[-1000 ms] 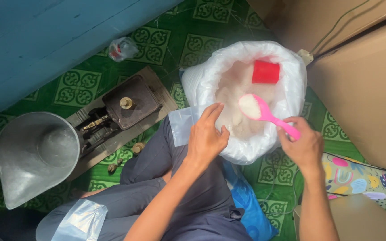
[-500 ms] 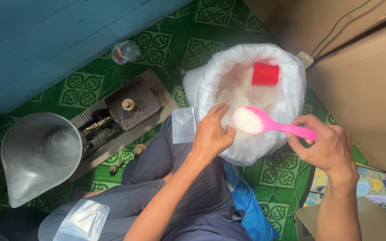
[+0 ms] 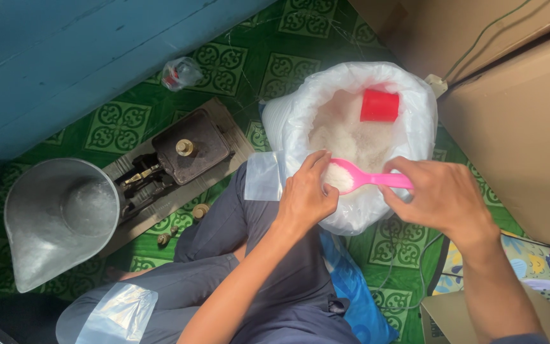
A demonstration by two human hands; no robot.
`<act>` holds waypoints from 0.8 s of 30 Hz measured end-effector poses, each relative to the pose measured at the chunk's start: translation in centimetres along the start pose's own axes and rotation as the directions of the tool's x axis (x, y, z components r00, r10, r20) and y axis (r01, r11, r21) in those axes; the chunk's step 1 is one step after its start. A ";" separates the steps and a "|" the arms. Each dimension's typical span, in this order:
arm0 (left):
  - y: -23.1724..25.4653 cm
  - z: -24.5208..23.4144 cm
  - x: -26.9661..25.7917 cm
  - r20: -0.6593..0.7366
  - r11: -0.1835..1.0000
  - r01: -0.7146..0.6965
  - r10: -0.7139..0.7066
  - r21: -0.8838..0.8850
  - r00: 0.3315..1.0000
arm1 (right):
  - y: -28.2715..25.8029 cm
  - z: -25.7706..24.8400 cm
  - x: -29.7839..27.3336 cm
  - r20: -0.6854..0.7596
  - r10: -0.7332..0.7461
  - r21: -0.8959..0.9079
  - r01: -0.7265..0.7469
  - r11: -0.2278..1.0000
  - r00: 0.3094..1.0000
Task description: Scoop white powder from a large sack into small plastic bags and place them in a container.
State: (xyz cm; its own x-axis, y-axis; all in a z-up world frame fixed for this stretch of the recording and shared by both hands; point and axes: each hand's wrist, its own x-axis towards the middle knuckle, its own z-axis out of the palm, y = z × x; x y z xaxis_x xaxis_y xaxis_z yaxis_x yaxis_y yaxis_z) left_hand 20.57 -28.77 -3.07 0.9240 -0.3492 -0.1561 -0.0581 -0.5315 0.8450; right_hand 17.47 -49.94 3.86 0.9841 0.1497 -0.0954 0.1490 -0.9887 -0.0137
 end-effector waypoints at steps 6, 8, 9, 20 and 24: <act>0.2 -0.9 -0.6 -0.058 0.999 -0.020 0.018 -0.032 0.998 | -2.8 -1.6 2.3 0.051 -0.124 -0.075 0.128 0.989 0.991; 0.3 -1.6 -0.7 -0.071 0.998 -0.025 0.021 -0.053 0.997 | -4.5 -2.3 2.7 0.018 -0.170 -0.057 0.171 0.984 0.985; 0.3 -1.8 -0.8 -0.060 0.998 -0.015 0.011 -0.064 0.998 | -5.5 -2.4 2.6 0.039 -0.177 -0.141 0.180 0.973 0.984; -0.2 -3.8 -1.7 -0.003 0.997 0.028 -0.028 -0.078 1.000 | -9.3 -3.8 3.1 0.112 -0.214 -0.411 0.241 0.879 0.970; -0.2 -4.1 -1.7 0.032 0.997 0.034 -0.031 -0.074 0.999 | -9.5 -8.5 3.4 0.322 0.124 -0.198 -0.061 0.978 0.939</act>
State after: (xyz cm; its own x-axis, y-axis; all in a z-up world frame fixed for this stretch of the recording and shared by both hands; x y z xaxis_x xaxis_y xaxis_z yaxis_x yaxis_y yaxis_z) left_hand 20.60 -24.88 -0.90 0.9129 -0.3566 -0.1986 0.0010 -0.4845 0.8748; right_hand 20.19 -40.05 12.12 0.9110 0.0180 -0.4119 0.1051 -0.9762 0.1897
